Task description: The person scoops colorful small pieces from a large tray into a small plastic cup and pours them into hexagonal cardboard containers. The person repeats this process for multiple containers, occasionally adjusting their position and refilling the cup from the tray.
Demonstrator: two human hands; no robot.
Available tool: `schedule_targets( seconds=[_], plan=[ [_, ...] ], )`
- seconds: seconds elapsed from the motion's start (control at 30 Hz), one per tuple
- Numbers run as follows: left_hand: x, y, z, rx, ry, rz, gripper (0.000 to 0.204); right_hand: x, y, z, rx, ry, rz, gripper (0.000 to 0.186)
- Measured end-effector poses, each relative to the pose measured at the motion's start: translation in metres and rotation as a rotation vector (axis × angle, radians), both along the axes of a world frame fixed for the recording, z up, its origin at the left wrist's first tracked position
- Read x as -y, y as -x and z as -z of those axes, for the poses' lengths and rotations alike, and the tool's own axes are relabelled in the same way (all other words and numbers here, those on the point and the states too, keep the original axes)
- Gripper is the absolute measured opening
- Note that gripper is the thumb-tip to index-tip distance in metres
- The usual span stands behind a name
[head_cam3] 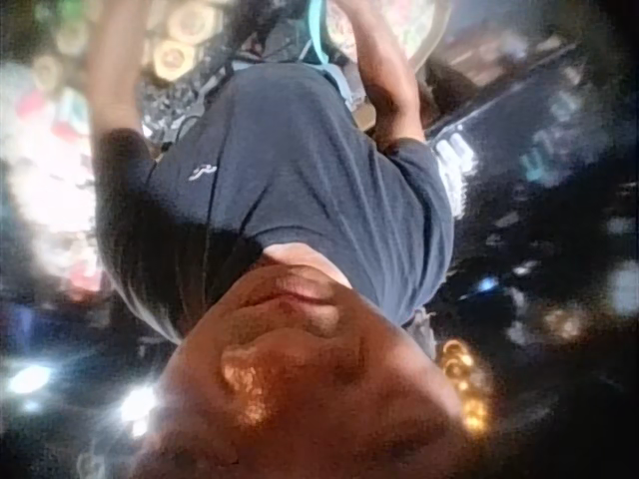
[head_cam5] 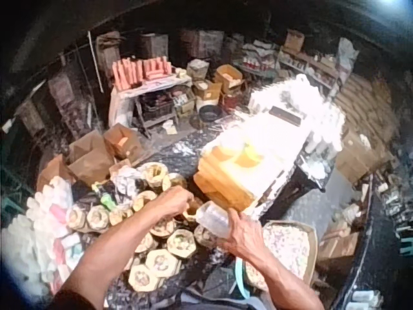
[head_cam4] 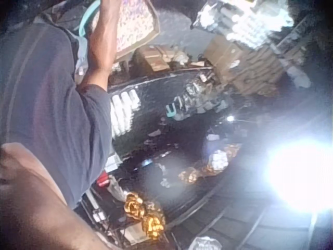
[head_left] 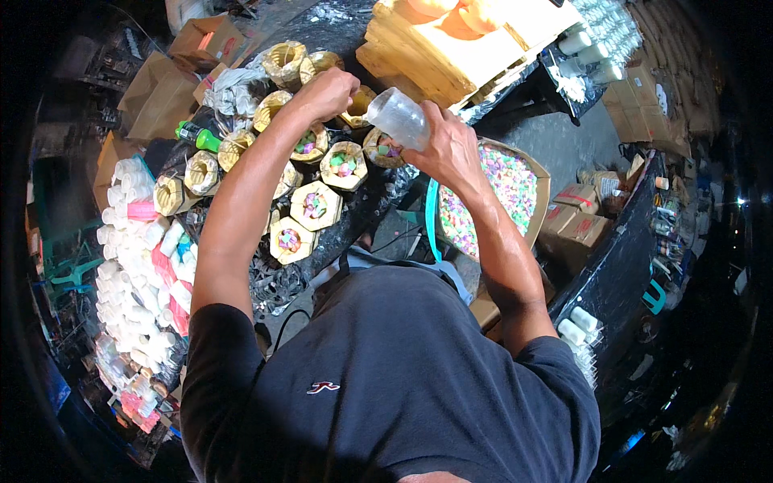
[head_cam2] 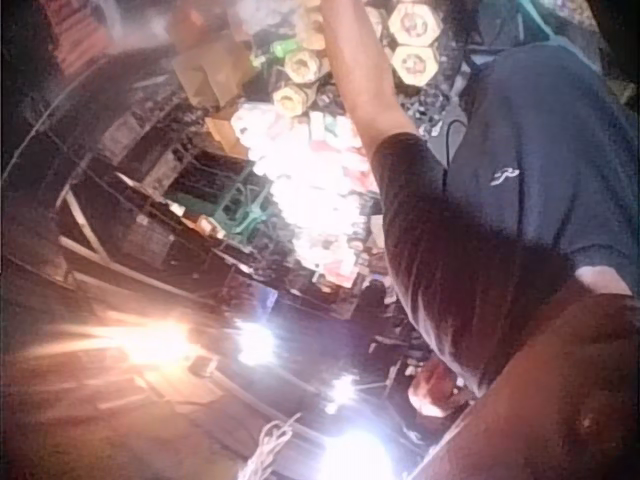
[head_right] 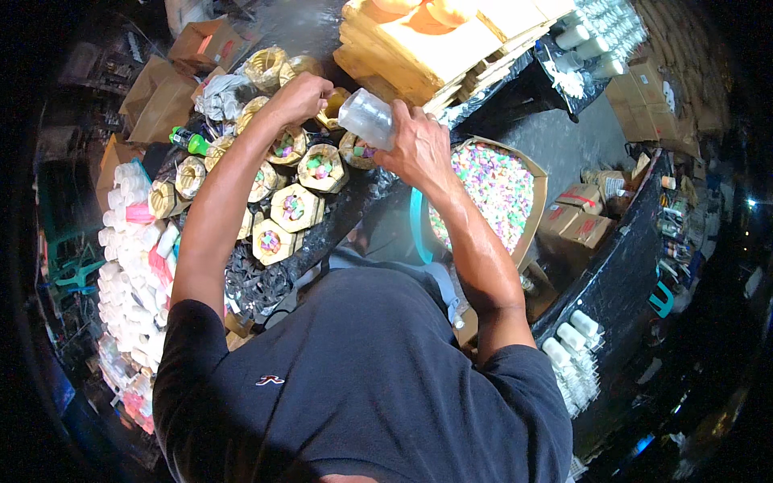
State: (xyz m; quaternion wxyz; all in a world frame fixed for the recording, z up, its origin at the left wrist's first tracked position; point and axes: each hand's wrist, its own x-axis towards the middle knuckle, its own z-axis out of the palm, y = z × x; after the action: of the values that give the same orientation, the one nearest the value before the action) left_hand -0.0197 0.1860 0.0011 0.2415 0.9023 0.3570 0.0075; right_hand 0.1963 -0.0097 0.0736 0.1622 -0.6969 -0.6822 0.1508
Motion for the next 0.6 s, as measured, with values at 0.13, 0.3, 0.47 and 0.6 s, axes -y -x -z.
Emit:
schedule_targets(
  seconds=[0.13,0.3,0.47,0.6],
  plan=[
    [-0.005,0.006,0.004,-0.059,-0.003,0.103,0.018,-0.019,0.006,-0.003,0.132,0.029,-0.06,0.069],
    [-0.009,0.011,0.001,0.189,0.141,-0.008,0.023,-0.038,0.016,-0.01,0.258,0.042,-0.115,0.065],
    [-0.014,0.007,0.006,0.335,0.286,-0.064,0.036,-0.077,0.029,-0.021,0.546,0.012,-0.24,0.046],
    [-0.022,0.014,0.018,0.407,0.511,-0.08,0.055,-0.099,0.038,-0.032,0.717,0.127,-0.348,0.053]
  ],
)
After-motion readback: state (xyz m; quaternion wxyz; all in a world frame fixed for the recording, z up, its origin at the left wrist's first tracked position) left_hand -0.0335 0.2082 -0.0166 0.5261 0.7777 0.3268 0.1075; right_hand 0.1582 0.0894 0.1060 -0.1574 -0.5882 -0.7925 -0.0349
